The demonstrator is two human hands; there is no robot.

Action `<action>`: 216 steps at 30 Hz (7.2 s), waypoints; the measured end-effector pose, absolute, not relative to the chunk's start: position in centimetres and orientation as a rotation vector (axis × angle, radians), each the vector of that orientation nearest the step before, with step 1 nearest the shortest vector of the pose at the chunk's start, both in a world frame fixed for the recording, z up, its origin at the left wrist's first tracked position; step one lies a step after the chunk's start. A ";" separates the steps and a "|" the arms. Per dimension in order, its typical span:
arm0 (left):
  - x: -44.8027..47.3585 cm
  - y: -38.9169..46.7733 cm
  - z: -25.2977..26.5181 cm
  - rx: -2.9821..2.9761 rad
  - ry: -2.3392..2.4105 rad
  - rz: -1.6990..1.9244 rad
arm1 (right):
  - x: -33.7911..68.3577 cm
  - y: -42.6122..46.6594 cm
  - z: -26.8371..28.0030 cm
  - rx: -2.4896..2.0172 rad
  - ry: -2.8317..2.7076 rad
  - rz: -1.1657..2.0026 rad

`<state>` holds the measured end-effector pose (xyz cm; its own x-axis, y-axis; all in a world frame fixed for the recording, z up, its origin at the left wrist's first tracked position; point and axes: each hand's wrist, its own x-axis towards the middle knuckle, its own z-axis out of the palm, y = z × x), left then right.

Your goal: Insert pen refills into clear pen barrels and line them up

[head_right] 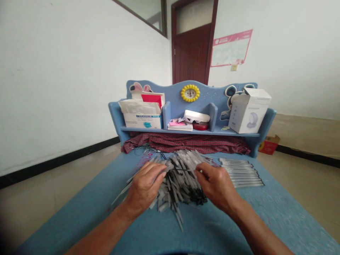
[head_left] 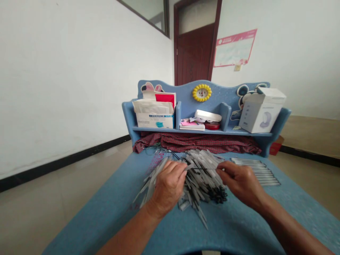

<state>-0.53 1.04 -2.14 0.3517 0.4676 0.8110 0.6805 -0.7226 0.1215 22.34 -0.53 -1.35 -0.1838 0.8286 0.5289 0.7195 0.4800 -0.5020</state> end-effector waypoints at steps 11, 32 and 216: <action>-0.7 1.3 -2.4 -2.404 -1.026 -1.257 | 26.5 -1.3 1.4 -1.214 -1.562 0.737; -0.5 1.1 -2.1 -2.446 -0.986 -1.240 | 26.8 -0.9 1.3 -1.194 -1.598 0.765; 0.7 -0.5 -1.0 -3.407 -2.089 -1.371 | 22.0 -0.5 -1.5 -0.987 -2.093 0.962</action>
